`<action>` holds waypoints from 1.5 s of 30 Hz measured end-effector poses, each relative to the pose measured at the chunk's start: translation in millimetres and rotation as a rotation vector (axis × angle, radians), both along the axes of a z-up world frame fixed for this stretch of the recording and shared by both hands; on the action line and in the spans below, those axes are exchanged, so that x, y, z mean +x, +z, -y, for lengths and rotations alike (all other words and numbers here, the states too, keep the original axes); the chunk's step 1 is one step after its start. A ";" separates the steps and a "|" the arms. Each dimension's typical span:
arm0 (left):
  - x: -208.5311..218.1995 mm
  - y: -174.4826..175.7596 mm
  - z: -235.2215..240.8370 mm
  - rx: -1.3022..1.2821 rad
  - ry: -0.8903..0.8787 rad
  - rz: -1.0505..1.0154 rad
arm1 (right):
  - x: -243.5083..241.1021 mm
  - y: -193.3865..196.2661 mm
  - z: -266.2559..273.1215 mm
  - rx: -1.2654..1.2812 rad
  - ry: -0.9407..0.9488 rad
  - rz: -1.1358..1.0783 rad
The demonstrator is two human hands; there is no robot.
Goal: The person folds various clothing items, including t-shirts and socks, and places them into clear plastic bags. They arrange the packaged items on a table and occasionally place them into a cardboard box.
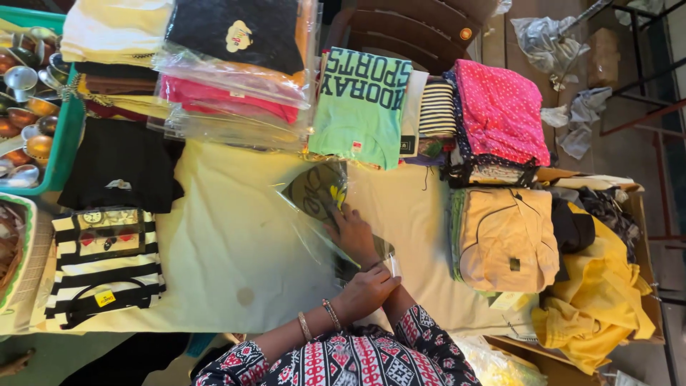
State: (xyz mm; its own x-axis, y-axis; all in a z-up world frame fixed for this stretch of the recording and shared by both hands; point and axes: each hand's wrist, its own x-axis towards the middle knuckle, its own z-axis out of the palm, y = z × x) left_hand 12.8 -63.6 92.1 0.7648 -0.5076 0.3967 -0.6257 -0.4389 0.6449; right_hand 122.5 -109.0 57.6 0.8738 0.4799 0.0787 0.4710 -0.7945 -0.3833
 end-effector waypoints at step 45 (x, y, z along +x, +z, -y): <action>37.4 -63.9 -55.3 -0.219 0.062 -0.221 | -8.7 -59.5 36.1 0.005 0.048 0.034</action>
